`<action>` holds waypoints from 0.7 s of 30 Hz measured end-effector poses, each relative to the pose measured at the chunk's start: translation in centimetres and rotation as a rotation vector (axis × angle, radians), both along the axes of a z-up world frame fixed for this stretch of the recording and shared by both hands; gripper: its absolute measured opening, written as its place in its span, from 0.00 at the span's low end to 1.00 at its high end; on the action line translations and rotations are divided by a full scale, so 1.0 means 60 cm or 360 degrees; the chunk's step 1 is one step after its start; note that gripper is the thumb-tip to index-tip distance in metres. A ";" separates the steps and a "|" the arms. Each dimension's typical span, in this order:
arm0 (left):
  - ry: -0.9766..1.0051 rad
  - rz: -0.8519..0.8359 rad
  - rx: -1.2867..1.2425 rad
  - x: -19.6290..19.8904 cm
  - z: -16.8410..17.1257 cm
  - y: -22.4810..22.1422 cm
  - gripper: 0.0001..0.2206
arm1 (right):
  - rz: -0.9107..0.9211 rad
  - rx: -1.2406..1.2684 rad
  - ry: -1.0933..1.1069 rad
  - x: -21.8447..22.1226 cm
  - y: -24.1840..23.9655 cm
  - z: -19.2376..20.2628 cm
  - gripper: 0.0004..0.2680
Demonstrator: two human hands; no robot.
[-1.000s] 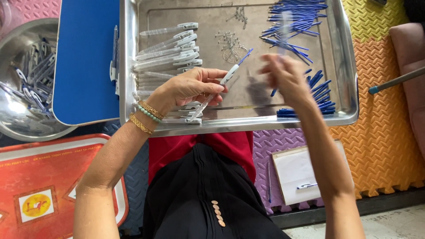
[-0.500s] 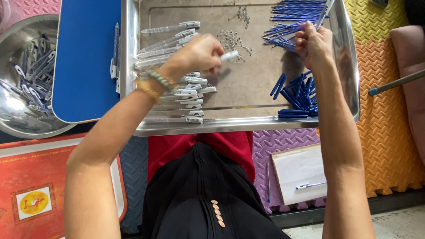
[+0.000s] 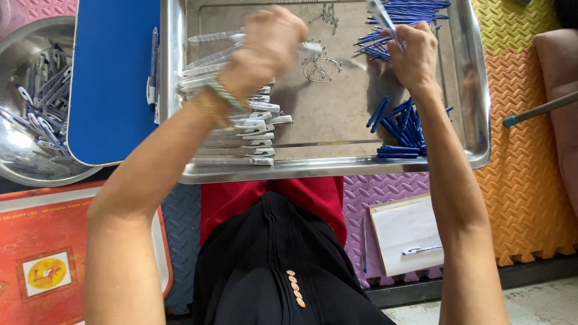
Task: The person assembles ballpoint pens by hand, taking white pen barrels from a large metal bowl, inserting blue ink cartridges, and attaching blue caps.
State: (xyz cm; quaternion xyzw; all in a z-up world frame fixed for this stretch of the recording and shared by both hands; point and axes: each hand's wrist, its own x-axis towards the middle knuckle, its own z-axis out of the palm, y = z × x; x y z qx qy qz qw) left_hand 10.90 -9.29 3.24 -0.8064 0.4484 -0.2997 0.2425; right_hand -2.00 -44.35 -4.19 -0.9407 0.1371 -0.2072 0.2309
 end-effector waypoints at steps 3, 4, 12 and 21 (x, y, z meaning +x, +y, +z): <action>0.0227 -0.0048 -0.0383 0.048 0.020 0.084 0.07 | 0.0066 -0.0397 0.0067 0.028 -0.004 -0.011 0.06; 0.1340 0.0139 -0.0820 0.068 0.027 0.100 0.11 | 0.0066 -0.0476 0.0203 0.034 -0.001 -0.009 0.06; 0.1449 0.0086 -0.1118 0.108 -0.064 0.148 0.17 | 0.0190 -0.0470 -0.0038 0.014 0.016 0.027 0.06; 0.1538 -0.0291 -0.0987 -0.015 -0.068 -0.141 0.10 | 0.0479 -0.0452 -0.0122 -0.014 0.114 0.093 0.05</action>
